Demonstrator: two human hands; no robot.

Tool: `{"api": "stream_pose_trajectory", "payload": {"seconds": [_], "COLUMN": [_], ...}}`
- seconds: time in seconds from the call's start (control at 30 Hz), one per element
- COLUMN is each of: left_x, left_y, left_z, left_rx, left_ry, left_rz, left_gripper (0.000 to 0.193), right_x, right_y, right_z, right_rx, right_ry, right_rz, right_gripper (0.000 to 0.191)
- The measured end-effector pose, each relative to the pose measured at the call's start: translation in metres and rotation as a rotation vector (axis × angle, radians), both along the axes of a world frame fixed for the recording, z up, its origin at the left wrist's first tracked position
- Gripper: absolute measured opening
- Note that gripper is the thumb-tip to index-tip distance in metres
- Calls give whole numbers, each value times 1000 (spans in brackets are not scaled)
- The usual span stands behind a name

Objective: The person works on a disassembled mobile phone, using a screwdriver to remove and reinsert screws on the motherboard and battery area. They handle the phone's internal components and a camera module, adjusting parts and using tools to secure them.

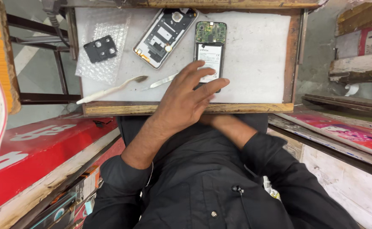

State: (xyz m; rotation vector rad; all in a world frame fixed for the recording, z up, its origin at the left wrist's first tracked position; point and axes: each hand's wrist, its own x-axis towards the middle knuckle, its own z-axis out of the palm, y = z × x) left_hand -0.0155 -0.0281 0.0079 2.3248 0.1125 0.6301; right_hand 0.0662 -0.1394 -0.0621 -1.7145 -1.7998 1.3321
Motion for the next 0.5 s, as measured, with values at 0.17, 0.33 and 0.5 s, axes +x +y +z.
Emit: {"api": "stream_pose_trajectory", "payload": {"seconds": [0.17, 0.33, 0.5], "left_x": [6, 8, -23], "left_y": [2, 3, 12], "left_z": [-10, -22, -27], "left_rx": [34, 87, -400], "left_ry": [6, -9, -51], "left_rz": [-39, -1, 243], "left_gripper": [61, 66, 58], "right_x": [-2, -11, 69], "right_y": [-11, -14, -17], "right_z": [18, 18, 0], "right_rx": [-254, 128, 9], "right_ry": [-69, 132, -125], "right_rz": [137, 180, -341], "right_gripper": [34, 50, 42]}}
